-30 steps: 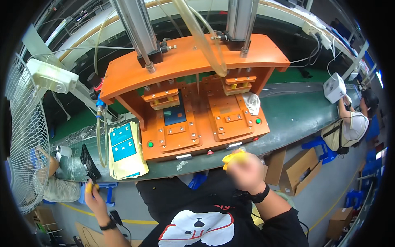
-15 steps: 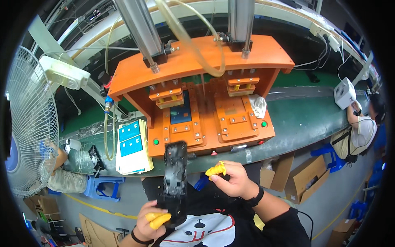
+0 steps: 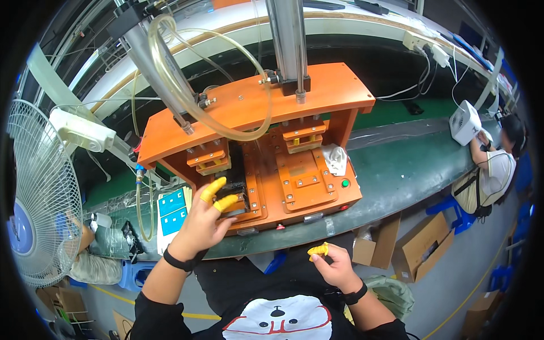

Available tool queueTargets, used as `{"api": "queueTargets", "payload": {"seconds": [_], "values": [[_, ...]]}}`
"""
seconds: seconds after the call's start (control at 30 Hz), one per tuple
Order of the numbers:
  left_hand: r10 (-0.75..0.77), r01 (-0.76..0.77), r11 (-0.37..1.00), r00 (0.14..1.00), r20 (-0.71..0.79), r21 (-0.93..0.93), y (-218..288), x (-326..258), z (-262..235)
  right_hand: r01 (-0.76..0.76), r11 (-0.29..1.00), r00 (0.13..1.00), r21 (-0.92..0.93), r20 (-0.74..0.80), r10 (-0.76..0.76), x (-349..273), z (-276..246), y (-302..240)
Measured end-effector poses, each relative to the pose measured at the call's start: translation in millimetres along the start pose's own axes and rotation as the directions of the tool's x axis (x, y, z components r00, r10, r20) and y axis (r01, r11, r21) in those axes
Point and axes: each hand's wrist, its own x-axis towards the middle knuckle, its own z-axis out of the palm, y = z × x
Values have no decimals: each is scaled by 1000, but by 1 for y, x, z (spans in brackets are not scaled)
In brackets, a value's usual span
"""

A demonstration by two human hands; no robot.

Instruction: The person repeatedly places small black rectangular objects into an orange press machine, activates the press, and removes the processed items. They handle the objects one at a time, using yellow foam pads to assist with placement and removal.

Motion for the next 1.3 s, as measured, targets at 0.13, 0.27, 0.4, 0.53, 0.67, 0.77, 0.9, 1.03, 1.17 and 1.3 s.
{"api": "queueTargets", "payload": {"seconds": [0.13,0.27,0.4,0.53,0.67,0.77,0.9,1.03,1.17,1.3], "values": [[-101,119,990,972,210,-79,-28,7,0,31,996,998,-87,59,-26,14,0,-17],[-111,124,992,941,319,-21,-38,7,-3,73,993,991,-89,117,-63,27,7,-23],[-78,98,994,953,293,-54,-45,1,3,88,995,981,-47,180,-78,38,28,-27],[-116,140,978,980,159,-153,-42,-26,-4,127,991,952,-45,284,-109,49,52,-33],[-210,189,961,974,-85,-203,-54,-97,4,124,992,921,-34,375,-102,54,71,-30],[-230,226,972,971,-72,-62,-51,-117,11,106,994,888,-38,454,-77,61,88,-26],[-300,291,951,949,-95,-99,-53,-131,16,139,990,823,10,556,-121,77,122,-22],[-532,511,846,816,-224,-150,-84,-156,16,179,984,720,-18,683,-118,87,170,-17],[-607,629,752,778,-163,198,-116,-178,30,428,903,654,-36,702,-282,94,230,-8],[-628,649,726,760,-166,225,-119,-178,44,552,831,607,-67,716,-345,103,267,20]]}}
